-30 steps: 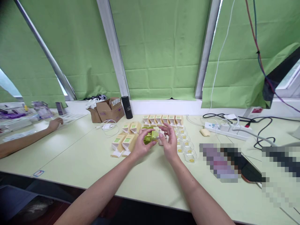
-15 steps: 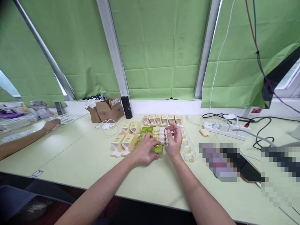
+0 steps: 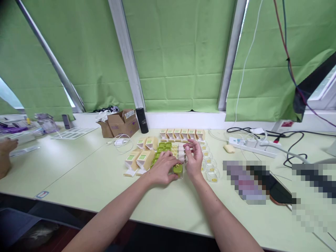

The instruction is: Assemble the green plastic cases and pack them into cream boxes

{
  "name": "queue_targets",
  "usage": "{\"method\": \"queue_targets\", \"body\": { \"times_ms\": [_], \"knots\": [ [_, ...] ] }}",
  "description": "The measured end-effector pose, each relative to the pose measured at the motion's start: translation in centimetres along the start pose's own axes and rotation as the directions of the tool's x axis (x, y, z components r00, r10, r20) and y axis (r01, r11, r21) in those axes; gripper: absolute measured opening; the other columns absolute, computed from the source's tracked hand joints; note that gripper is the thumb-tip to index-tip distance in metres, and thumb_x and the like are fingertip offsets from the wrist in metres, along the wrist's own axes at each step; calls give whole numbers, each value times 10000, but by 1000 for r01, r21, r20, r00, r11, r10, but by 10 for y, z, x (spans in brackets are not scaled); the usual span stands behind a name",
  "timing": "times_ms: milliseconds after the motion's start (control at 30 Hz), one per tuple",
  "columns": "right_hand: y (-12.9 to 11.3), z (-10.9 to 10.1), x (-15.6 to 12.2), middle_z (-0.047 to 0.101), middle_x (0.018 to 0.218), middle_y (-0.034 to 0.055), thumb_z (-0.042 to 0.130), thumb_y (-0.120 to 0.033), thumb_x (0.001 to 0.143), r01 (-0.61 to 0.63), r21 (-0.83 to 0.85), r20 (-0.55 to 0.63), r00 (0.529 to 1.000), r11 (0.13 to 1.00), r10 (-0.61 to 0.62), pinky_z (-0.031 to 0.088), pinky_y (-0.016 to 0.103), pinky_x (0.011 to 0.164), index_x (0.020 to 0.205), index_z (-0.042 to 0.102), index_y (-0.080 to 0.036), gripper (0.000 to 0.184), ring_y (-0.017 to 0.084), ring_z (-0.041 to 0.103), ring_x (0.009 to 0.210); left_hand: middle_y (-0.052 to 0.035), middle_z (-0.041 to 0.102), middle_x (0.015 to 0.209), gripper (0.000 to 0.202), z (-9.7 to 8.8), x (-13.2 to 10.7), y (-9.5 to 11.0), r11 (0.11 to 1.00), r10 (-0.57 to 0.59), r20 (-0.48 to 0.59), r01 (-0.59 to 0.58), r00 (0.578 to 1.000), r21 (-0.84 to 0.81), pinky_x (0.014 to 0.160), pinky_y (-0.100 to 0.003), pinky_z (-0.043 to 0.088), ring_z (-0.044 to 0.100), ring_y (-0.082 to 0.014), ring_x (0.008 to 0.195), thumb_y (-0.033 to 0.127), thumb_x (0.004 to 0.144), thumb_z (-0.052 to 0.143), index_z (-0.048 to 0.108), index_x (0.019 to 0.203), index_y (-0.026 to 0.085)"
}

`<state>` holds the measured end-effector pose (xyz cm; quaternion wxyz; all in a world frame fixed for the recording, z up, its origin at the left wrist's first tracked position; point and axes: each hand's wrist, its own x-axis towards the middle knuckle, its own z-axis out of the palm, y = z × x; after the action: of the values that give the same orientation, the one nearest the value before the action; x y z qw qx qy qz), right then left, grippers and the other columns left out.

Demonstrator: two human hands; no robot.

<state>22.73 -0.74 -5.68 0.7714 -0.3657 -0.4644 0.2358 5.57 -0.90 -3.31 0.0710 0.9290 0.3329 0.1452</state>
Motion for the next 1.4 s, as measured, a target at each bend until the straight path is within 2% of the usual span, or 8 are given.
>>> {"method": "queue_targets", "body": {
  "times_ms": [133,233,333,500,700,867,1200,1400],
  "knots": [
    [0,0,0,719,963,52,680,-460,921,-2,25,1,1000,1000,2,474,396,860,1181,653,-235,345,250,655,934,-78,743,1195,532,-4,0,-2,1000,7,-24,-8,1000,-25,1022,-514,391,533,-350,1171,473,852,794,670,1330,276],
    [-1,0,0,717,956,49,683,-469,918,-9,49,-7,1000,999,9,476,388,842,1172,656,-234,347,244,651,915,-91,727,1200,448,-11,3,-9,994,-53,-137,39,989,-104,1018,-500,427,528,-339,1187,550,962,651,664,1300,255],
    [-1,0,0,714,943,46,682,-487,914,-17,54,-16,1000,998,18,473,381,829,1169,661,-232,361,241,647,904,-91,718,1181,370,-19,7,-23,972,-190,-298,137,935,-189,1046,-487,446,507,-316,1232,498,1061,476,651,1270,247],
    [-2,1,0,710,914,39,673,-492,915,-37,44,-31,999,998,38,465,367,806,1146,666,-226,353,231,638,875,-87,708,1256,286,-27,18,-57,941,-333,-408,327,850,-87,1086,-521,416,469,-333,1264,347,1004,570,647,1261,246],
    [0,2,2,699,849,29,683,-465,879,-73,36,-61,995,997,76,468,354,760,1033,686,-221,289,221,631,832,-150,627,1396,402,-31,45,-106,887,-386,-187,419,903,194,1103,-535,396,424,-379,1335,351,979,534,658,1336,214],
    [1,2,1,707,834,36,681,-463,861,-104,27,-47,993,994,106,462,349,725,991,705,-214,281,224,635,819,-159,645,1350,367,-37,69,-140,894,-380,-45,380,924,238,1131,-546,356,440,-380,1329,371,984,470,765,1134,213],
    [1,2,0,720,805,39,681,-481,859,-126,-26,-23,992,992,126,467,349,703,948,724,-211,288,224,654,781,-143,669,1386,506,-23,106,-160,881,-441,126,402,889,251,1129,-582,331,470,-367,1329,505,1015,351,769,1121,240],
    [1,3,-1,720,796,34,682,-475,861,-127,-26,-22,992,991,127,468,345,695,937,731,-216,274,218,645,764,-169,715,1345,688,-15,108,-167,865,-487,164,446,858,232,1162,-641,274,450,-408,1410,622,1028,211,744,1202,224]
  ]
}}
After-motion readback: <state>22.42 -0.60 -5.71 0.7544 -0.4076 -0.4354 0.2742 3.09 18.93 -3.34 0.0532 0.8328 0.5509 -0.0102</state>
